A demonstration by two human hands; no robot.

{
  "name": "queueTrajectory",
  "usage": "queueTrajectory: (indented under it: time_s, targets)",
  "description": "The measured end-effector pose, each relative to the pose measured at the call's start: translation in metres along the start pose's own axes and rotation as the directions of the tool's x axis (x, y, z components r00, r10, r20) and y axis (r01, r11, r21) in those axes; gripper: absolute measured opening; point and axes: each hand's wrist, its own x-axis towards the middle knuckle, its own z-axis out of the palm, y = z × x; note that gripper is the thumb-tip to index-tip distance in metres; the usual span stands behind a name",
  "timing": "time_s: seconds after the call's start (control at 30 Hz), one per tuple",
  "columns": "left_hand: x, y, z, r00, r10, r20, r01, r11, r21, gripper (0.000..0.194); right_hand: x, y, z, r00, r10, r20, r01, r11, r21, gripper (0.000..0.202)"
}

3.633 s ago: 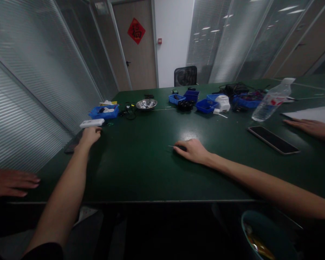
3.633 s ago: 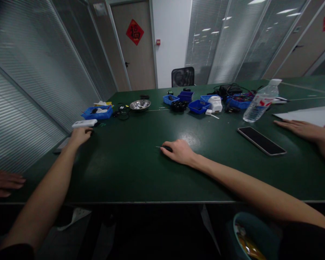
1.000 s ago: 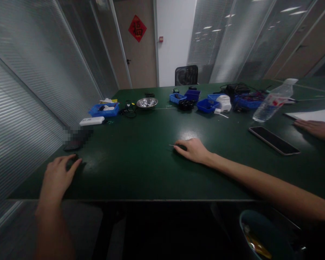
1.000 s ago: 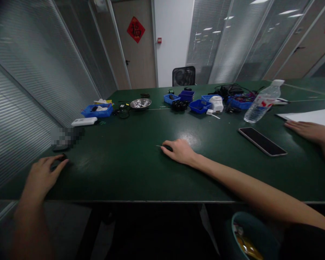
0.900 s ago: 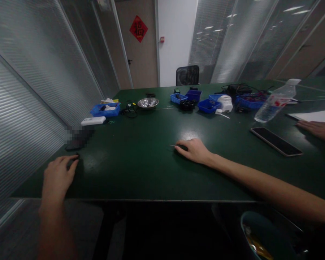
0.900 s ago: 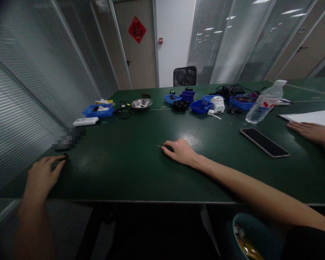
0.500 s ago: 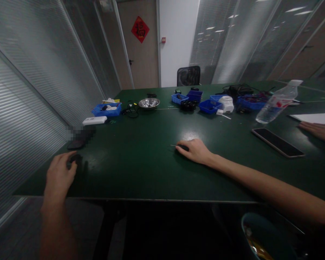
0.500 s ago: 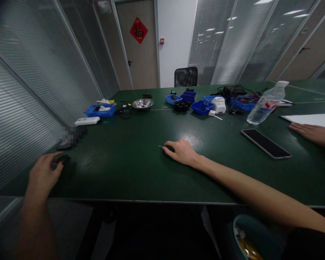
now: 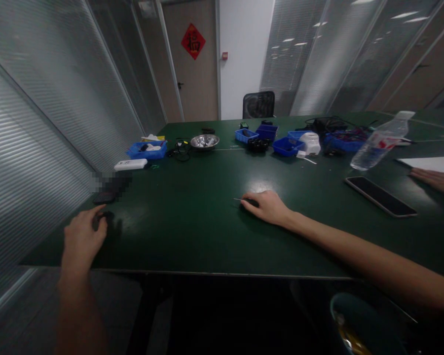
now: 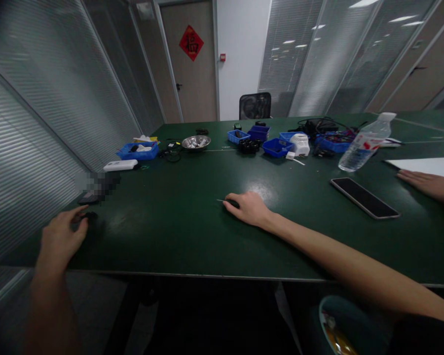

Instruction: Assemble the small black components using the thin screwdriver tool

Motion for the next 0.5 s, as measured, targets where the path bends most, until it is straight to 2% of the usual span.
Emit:
queueTrajectory:
  time_s: [0.1, 0.13, 0.3, 0.4, 0.5]
  targets:
    - [-0.004, -0.003, -0.001, 0.995, -0.048, -0.091, 0.052, 0.998, 0.038, 0.052, 0.0, 0.0, 0.001, 1.0, 0.005, -0.005, -0.005, 1.0, -0.006, 0.046]
    - [-0.006, -0.005, -0.001, 0.994, -0.076, -0.079, 0.08, 0.996, 0.049, 0.052, 0.0, 0.0, 0.0, 1.0, 0.004, -0.003, -0.004, 1.0, -0.003, 0.047]
    - [-0.008, -0.014, 0.003, 0.977, -0.182, 0.114, 0.172, 0.98, 0.098, 0.051, 0.0, -0.002, -0.002, 1.0, -0.004, 0.009, 0.004, 1.0, 0.029, 0.048]
    - [-0.008, -0.012, 0.003, 0.974, -0.203, 0.097, 0.192, 0.975, 0.108, 0.051, 0.0, -0.002, -0.002, 1.0, -0.006, 0.007, 0.006, 0.999, 0.033, 0.048]
    - [-0.005, -0.009, 0.002, 0.986, -0.136, 0.092, 0.132, 0.99, 0.056, 0.053, 0.0, -0.002, -0.002, 1.0, -0.007, 0.0, 0.007, 1.0, 0.014, 0.048]
